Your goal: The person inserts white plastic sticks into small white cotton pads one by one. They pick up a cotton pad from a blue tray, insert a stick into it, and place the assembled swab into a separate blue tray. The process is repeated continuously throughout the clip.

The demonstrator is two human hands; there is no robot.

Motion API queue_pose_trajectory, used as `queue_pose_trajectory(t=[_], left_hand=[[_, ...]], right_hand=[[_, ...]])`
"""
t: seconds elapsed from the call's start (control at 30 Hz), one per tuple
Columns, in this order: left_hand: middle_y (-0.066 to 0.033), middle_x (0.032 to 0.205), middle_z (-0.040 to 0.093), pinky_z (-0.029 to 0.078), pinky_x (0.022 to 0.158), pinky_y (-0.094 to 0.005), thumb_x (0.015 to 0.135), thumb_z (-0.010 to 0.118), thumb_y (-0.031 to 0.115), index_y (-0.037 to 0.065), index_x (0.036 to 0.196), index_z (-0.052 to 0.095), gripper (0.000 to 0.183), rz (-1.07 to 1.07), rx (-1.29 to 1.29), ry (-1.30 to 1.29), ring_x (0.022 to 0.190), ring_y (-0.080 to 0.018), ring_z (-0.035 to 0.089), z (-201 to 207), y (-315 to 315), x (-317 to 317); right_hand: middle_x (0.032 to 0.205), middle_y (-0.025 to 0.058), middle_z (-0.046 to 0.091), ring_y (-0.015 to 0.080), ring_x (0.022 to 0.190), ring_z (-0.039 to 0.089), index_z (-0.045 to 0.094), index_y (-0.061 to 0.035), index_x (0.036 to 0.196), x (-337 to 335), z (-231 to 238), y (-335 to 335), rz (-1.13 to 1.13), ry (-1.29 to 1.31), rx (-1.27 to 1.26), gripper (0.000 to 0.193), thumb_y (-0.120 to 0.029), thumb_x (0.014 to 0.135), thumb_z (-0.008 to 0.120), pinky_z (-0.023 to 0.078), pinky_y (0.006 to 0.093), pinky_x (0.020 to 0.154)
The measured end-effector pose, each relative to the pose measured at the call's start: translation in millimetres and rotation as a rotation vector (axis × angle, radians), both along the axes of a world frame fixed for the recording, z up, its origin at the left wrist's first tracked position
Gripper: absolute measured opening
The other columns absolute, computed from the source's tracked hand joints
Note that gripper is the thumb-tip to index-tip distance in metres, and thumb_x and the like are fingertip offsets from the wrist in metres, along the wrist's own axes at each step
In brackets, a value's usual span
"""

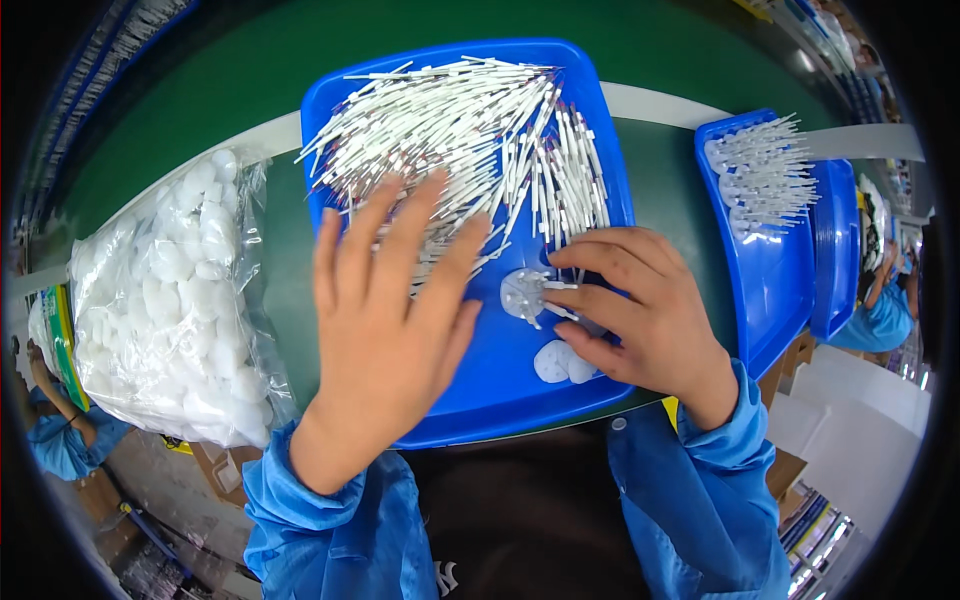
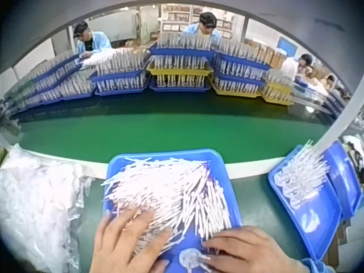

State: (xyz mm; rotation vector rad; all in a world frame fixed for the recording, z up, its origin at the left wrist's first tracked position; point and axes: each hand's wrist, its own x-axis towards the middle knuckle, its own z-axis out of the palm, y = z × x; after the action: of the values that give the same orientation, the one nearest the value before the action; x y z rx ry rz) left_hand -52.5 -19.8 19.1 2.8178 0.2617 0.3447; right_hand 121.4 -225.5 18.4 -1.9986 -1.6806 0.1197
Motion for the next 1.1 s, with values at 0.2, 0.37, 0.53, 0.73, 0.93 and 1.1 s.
queue_pose_trajectory(t=[0.2, 0.37, 0.53, 0.73, 0.93, 1.1], left_hand=[[-0.0077, 0.158, 0.062, 0.028, 0.128, -0.067, 0.087, 0.081, 0.011, 0.016, 0.124, 0.078, 0.038, -0.141, -0.153, -0.006, 0.155, -0.0399, 0.046, -15, -8, 8], [-0.0064, 0.154, 0.064, 0.027, 0.129, -0.067, 0.083, 0.086, 0.013, 0.016, 0.105, 0.078, 0.024, -0.128, -0.213, 0.02, 0.154, -0.0392, 0.048, -6, -6, 12], [-0.0063, 0.15, 0.066, 0.025, 0.13, -0.0671, 0.083, 0.086, 0.019, 0.016, 0.101, 0.08, 0.019, -0.137, -0.158, 0.02, 0.152, -0.0375, 0.051, -7, -7, 19], [-0.0042, 0.146, 0.069, 0.022, 0.131, -0.0678, 0.085, 0.085, 0.02, 0.018, 0.095, 0.081, 0.011, -0.103, -0.076, 0.02, 0.15, -0.0373, 0.053, -1, -16, 18], [-0.0013, 0.14, 0.071, 0.02, 0.132, -0.0668, 0.086, 0.084, 0.018, 0.018, 0.094, 0.082, 0.008, -0.118, -0.063, 0.048, 0.149, -0.0357, 0.054, -1, -18, 20], [-0.0075, 0.144, 0.069, 0.022, 0.131, -0.0681, 0.087, 0.084, 0.019, 0.016, 0.11, 0.082, 0.023, -0.104, -0.067, 0.075, 0.147, -0.0379, 0.055, 6, -16, 8]], right_hand=[[0.116, 0.0005, 0.076, 0.0256, 0.114, 0.071, 0.078, -0.014, 0.099, -1, -9, 3, -0.077, 0.001, 0.021, 0.027, -0.015, 0.075, 0.09, 0.053, 0.044, 0.099], [0.114, -0.0009, 0.075, 0.0243, 0.113, 0.071, 0.077, -0.0149, 0.098, 2, -6, 6, -0.057, 0.025, 0.012, 0.026, -0.014, 0.074, 0.089, 0.052, 0.0432, 0.101], [0.108, -0.0005, 0.073, 0.0246, 0.109, 0.069, 0.076, -0.0144, 0.095, 7, -10, 11, 0.002, 0.078, 0.081, 0.023, -0.017, 0.074, 0.086, 0.052, 0.0442, 0.102], [0.107, 0.0008, 0.07, 0.0241, 0.112, 0.068, 0.075, -0.0137, 0.094, 3, -12, 4, -0.005, -0.041, 0.037, 0.014, -0.02, 0.082, 0.08, 0.053, 0.0446, 0.107], [0.098, 0.0031, 0.067, 0.0227, 0.103, 0.067, 0.074, -0.0104, 0.089, -18, -6, 4, -0.096, -0.159, -0.02, 0.009, -0.018, 0.083, 0.073, 0.052, 0.0461, 0.11], [0.094, 0.0031, 0.07, 0.0234, 0.1, 0.068, 0.077, -0.012, 0.092, -8, -3, -7, -0.108, -0.118, 0.102, 0.011, -0.019, 0.084, 0.076, 0.046, 0.0498, 0.118]])
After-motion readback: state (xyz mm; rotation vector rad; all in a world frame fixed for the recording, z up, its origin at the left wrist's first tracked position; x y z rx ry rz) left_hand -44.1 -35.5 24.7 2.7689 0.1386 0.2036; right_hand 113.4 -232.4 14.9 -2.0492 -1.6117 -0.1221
